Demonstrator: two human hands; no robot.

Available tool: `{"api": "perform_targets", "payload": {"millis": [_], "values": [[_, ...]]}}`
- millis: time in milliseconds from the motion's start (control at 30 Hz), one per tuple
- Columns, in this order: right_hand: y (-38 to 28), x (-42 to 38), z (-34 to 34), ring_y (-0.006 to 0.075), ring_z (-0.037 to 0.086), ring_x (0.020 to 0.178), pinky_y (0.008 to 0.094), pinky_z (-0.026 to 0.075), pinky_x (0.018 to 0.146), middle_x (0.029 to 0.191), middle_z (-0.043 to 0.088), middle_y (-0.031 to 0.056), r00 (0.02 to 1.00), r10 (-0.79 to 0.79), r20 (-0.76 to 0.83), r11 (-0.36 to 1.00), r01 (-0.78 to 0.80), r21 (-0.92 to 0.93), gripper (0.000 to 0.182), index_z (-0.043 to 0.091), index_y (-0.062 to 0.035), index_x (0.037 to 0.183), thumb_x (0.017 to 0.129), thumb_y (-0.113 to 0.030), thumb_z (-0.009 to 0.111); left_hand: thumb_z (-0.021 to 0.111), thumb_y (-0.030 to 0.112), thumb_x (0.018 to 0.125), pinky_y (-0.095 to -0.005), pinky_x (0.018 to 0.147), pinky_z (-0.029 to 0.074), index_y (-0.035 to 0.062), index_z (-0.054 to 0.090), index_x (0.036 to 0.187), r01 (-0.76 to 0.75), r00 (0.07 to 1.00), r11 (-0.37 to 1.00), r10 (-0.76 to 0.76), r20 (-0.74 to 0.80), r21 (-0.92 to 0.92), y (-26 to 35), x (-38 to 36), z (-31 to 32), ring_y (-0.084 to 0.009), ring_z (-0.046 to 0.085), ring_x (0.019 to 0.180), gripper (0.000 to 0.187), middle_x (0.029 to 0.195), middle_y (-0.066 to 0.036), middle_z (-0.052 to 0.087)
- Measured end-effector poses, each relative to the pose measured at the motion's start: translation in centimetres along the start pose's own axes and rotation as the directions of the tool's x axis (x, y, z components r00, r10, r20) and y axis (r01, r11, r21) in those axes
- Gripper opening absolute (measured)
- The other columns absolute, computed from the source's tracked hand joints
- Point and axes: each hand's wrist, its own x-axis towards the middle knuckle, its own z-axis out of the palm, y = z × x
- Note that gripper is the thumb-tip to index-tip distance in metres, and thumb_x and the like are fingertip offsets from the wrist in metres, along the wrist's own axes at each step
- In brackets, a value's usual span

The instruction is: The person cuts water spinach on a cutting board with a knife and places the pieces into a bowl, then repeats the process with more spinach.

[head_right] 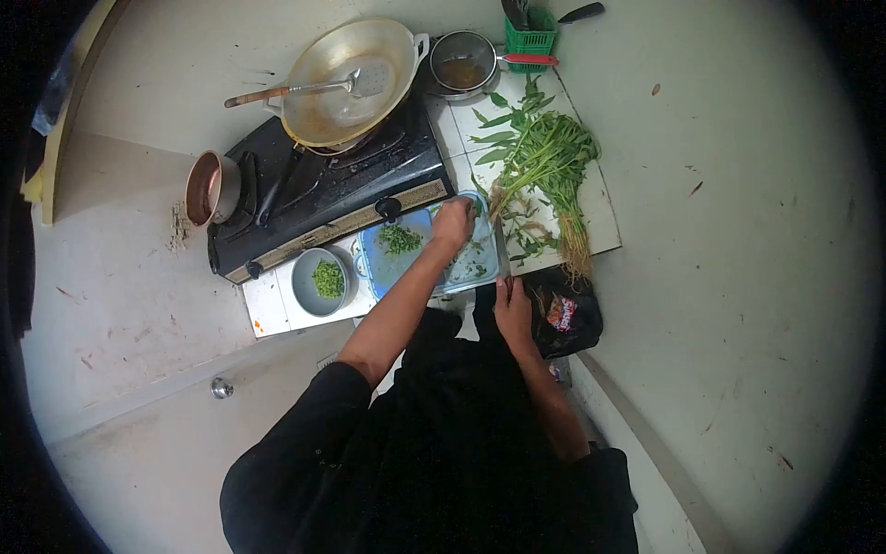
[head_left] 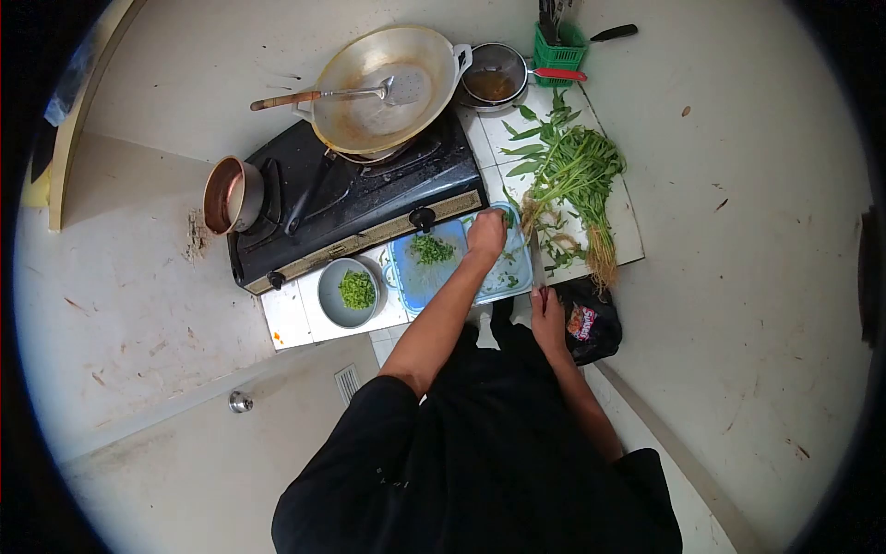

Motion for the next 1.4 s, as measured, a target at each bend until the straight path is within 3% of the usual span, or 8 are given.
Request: {"api": "perform_targets", "payload": {"millis": [333,400,533,667,833,900,1033,1400], "values": [[1.6,0.0,-0.7,0.0491,0.064,0.083,0.0505,0.049,0.067,0.081,0.065,0.0261,0.999,0.032,-0.021,0.998,-0.034,-0.059,0.036,0.054,0.0021,0.098,0.102,-0.033,0.052,0.066,0.009,0.086,-0.0423,0.078,0.054,0.0007,0.070,0.092,-0.196,0.932,0.973,0.144,-0.334,-0.126,-1.5,-1.2,-1.5,-0.0333,0.067,0.085,0.010,0.092,-0.018,0.069],[1.4,0.1,-0.6,0.0492,0.064,0.083,0.0505,0.049,0.067,0.082,0.065,0.0263,1.000,0.022,-0.022,0.998,-0.023,-0.065,0.036,0.054,0.0023,0.099,0.102,-0.033,0.052,0.068,0.009,0.089,-0.0322,0.078,0.052,0.0005,0.070,0.095,0.005,0.995,0.868,-0.053,-0.081,-0.496,-1.2,-1.9,-3.2,-0.0214,0.066,0.082,0.011,0.090,-0.012,0.070],[1.3,0.5,-0.2,0.0493,0.064,0.084,0.0507,0.050,0.067,0.084,0.065,0.0273,0.999,-0.038,-0.012,0.997,0.037,-0.068,0.036,0.054,0.0021,0.100,0.102,-0.034,0.052,0.064,0.012,0.096,-0.0226,0.077,0.048,-0.0014,0.067,0.104,0.088,0.996,0.607,-0.044,0.077,-0.790,-2.6,-3.0,-5.3,-0.0065,0.060,0.083,0.016,0.089,0.000,0.069],[1.6,0.8,0.2,0.0492,0.064,0.084,0.0517,0.050,0.068,0.085,0.066,0.0275,1.000,-0.027,0.014,0.992,0.029,-0.119,0.037,0.054,0.0017,0.100,0.102,-0.035,0.051,0.062,0.011,0.098,-0.0211,0.076,0.047,-0.0007,0.065,0.107,0.222,0.975,0.561,-0.115,0.191,-0.797,-3.8,-5.1,-9.3,-0.0058,0.060,0.083,0.015,0.090,-0.001,0.069],[1.6,1.1,0.5,0.0483,0.065,0.083,0.0521,0.050,0.067,0.086,0.066,0.0273,0.995,-0.011,0.100,0.991,0.024,-0.131,0.037,0.054,0.0015,0.100,0.102,-0.035,0.051,0.062,0.011,0.098,-0.0241,0.079,0.048,0.0004,0.065,0.110,0.243,0.966,0.565,-0.069,0.249,-0.789,-6.6,-8.7,-13.1,-0.0080,0.062,0.085,0.016,0.094,-0.002,0.070],[1.5,1.3,0.8,0.0482,0.065,0.082,0.0520,0.050,0.067,0.085,0.066,0.0272,0.994,-0.033,0.104,0.991,0.046,-0.128,0.037,0.055,0.0015,0.100,0.102,-0.035,0.051,0.064,0.010,0.096,-0.0276,0.082,0.050,-0.0014,0.067,0.105,0.231,0.958,0.827,-0.101,0.270,-0.512,-8.6,-10.1,-13.5,-0.0098,0.063,0.085,0.015,0.092,-0.002,0.070],[0.6,1.2,1.2,0.0486,0.063,0.084,0.0504,0.048,0.068,0.085,0.064,0.0271,0.992,-0.041,0.122,0.991,0.056,-0.119,0.039,0.056,0.0008,0.101,0.102,-0.038,0.052,0.072,0.006,0.084,-0.0328,0.072,0.056,-0.0001,0.074,0.093,0.221,0.964,0.950,-0.178,0.199,-0.219,-11.0,-11.7,-11.7,-0.0216,0.072,0.076,0.010,0.083,-0.014,0.074],[0.8,1.6,2.0,0.0490,0.064,0.086,0.0522,0.050,0.069,0.086,0.066,0.0282,0.978,-0.057,0.199,0.987,0.086,-0.139,0.040,0.056,0.0021,0.101,0.102,-0.038,0.051,0.075,0.018,0.083,-0.0435,0.075,0.056,0.0075,0.077,0.099,0.374,0.917,0.927,-0.374,-0.135,-0.030,-11.6,-14.4,-10.0,-0.0354,0.071,0.081,0.019,0.086,-0.018,0.073]]}}
